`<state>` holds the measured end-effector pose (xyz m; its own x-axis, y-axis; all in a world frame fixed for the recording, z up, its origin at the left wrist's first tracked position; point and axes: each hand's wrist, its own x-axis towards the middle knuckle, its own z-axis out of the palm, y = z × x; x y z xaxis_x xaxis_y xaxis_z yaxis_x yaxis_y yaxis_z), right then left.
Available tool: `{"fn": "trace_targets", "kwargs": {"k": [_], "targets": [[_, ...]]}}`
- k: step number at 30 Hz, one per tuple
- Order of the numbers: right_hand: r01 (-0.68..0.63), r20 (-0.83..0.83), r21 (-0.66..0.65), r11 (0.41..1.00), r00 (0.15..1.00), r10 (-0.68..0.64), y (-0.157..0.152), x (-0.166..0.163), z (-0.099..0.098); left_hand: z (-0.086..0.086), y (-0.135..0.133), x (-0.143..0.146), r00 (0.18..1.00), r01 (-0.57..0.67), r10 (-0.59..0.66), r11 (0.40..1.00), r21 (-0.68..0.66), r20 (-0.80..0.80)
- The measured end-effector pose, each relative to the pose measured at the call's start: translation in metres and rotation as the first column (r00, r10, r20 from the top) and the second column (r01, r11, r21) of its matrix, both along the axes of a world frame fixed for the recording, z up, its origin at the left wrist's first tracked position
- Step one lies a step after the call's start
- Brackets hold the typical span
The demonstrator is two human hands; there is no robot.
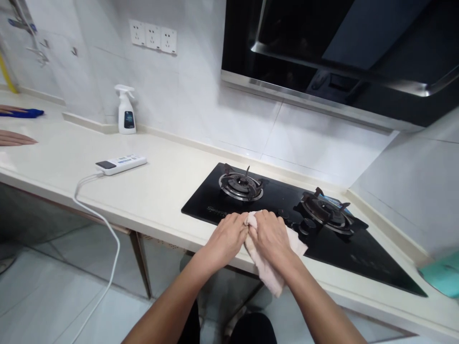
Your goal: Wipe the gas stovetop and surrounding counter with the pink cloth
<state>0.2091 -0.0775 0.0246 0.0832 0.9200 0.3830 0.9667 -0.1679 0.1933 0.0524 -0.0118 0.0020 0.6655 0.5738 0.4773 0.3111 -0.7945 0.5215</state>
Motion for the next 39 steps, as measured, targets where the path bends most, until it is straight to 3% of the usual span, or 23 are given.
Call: {"fn": "trace_targets", "kwargs": {"k": [6,16,30,39], "targets": [[0.087,-0.049,0.006,0.996,0.995,-0.087,0.036,0.010,-0.005,0.002,0.015,-0.016,0.994,-0.103,0.106,0.991,0.086,-0.035],[0.197,-0.119,-0.055,0.979,0.972,-0.202,0.083,0.022,0.001,-0.001,0.024,-0.026,0.996,-0.063,0.068,0.994,0.095,-0.055],[0.237,-0.113,-0.022,0.971,0.965,-0.238,0.090,0.021,-0.002,-0.007,0.026,-0.028,0.994,-0.042,0.061,0.981,0.188,-0.091],[0.167,-0.094,0.022,0.986,0.982,-0.164,0.074,0.009,-0.010,-0.007,0.024,-0.029,0.997,-0.052,0.058,0.994,0.099,-0.060]]}}
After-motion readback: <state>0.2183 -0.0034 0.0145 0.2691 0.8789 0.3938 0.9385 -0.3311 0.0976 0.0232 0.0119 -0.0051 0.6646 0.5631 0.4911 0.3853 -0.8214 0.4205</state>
